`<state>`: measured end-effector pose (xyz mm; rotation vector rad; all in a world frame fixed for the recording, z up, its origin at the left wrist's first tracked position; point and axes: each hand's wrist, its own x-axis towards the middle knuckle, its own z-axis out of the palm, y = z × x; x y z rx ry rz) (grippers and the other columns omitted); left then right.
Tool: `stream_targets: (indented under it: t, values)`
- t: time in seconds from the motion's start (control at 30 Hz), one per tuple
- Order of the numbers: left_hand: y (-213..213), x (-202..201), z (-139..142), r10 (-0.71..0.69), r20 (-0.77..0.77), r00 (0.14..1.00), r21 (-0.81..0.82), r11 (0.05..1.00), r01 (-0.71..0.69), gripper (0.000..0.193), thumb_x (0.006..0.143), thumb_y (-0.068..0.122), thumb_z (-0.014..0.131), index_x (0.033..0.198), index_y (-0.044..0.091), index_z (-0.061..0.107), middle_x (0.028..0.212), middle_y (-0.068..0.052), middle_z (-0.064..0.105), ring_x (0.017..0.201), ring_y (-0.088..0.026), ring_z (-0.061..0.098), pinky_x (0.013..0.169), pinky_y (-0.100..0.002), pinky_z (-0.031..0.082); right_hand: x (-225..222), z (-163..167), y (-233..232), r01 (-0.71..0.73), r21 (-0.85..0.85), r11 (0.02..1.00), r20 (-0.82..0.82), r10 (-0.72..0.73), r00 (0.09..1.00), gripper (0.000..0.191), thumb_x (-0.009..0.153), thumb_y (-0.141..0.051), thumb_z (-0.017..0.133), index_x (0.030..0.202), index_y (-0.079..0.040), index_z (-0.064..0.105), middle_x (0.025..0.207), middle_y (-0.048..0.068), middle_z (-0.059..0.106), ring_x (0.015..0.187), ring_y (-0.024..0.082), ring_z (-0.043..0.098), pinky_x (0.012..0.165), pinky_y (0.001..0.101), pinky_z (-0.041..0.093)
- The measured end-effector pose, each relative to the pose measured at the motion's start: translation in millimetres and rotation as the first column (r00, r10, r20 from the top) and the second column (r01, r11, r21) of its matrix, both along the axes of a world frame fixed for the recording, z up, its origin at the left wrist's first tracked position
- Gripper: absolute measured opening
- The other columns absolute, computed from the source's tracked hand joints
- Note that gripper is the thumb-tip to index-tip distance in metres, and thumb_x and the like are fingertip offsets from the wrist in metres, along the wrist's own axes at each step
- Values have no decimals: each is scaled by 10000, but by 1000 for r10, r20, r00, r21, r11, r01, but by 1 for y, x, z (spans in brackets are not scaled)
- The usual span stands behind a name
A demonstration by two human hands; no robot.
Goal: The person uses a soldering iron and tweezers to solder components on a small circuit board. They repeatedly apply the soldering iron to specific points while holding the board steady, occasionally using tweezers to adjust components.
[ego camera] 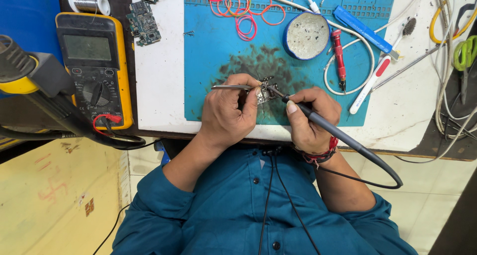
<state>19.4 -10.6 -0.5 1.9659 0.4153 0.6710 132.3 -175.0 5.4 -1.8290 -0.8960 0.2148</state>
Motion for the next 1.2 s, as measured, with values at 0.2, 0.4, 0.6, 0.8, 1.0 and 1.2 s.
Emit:
stream_targets:
  t: [0.2, 0.4, 0.6, 0.8, 1.0, 1.2]
  values:
    - [0, -1, 0, 3, 13, 1000, 7, 1000, -3, 174, 965, -29, 698, 1078, 32, 580, 959, -76, 687, 674, -197, 682, 595, -332, 524, -1, 0, 1, -3, 2, 1000, -5, 3, 1000, 75, 935, -21, 690, 978, 18, 643, 819, 93, 642, 670, 160, 586, 606, 273, 433]
    - [0, 0, 0, 2, 21, 1000, 8, 1000, -2, 185, 966, -24, 703, 1083, 34, 573, 985, -76, 689, 699, -206, 695, 610, -334, 536, -1, 4, 2, -7, -26, 1000, -13, 6, 1000, 64, 930, -22, 687, 963, 15, 647, 797, 83, 632, 653, 157, 582, 596, 273, 431]
    - [-1, -1, -1, 4, 2, 1000, -2, 1000, -4, 185, 958, -31, 706, 1078, 31, 579, 966, -76, 689, 672, -200, 686, 594, -338, 528, -2, 5, 2, -9, -18, 1000, -17, 9, 1000, 70, 937, -15, 692, 975, 21, 647, 819, 91, 642, 665, 160, 592, 633, 287, 442]
    - [-1, 0, -2, -3, 5, 1000, -5, 1000, 3, 200, 953, -40, 707, 1079, 30, 568, 976, -73, 694, 665, -193, 686, 585, -333, 527, -2, 5, 3, -8, -12, 1000, -19, 8, 1000, 77, 938, -19, 695, 982, 23, 648, 826, 96, 645, 675, 164, 598, 641, 286, 447]
    - [-1, -1, -2, -3, 8, 1000, 10, 1000, 3, 216, 947, -40, 712, 1086, 31, 562, 976, -77, 692, 668, -203, 684, 587, -341, 522, -2, 5, 3, -5, -19, 1000, -7, 5, 1000, 78, 937, -21, 698, 981, 22, 651, 826, 99, 650, 676, 167, 605, 640, 287, 451]
    - [-1, 0, -1, -4, 7, 1000, 9, 1000, 4, 210, 951, -42, 708, 1088, 37, 569, 971, -73, 690, 688, -209, 696, 599, -342, 527, -1, 4, 3, -5, -13, 1000, -12, 4, 1000, 81, 937, -22, 699, 981, 22, 648, 825, 99, 650, 675, 164, 607, 640, 284, 453]
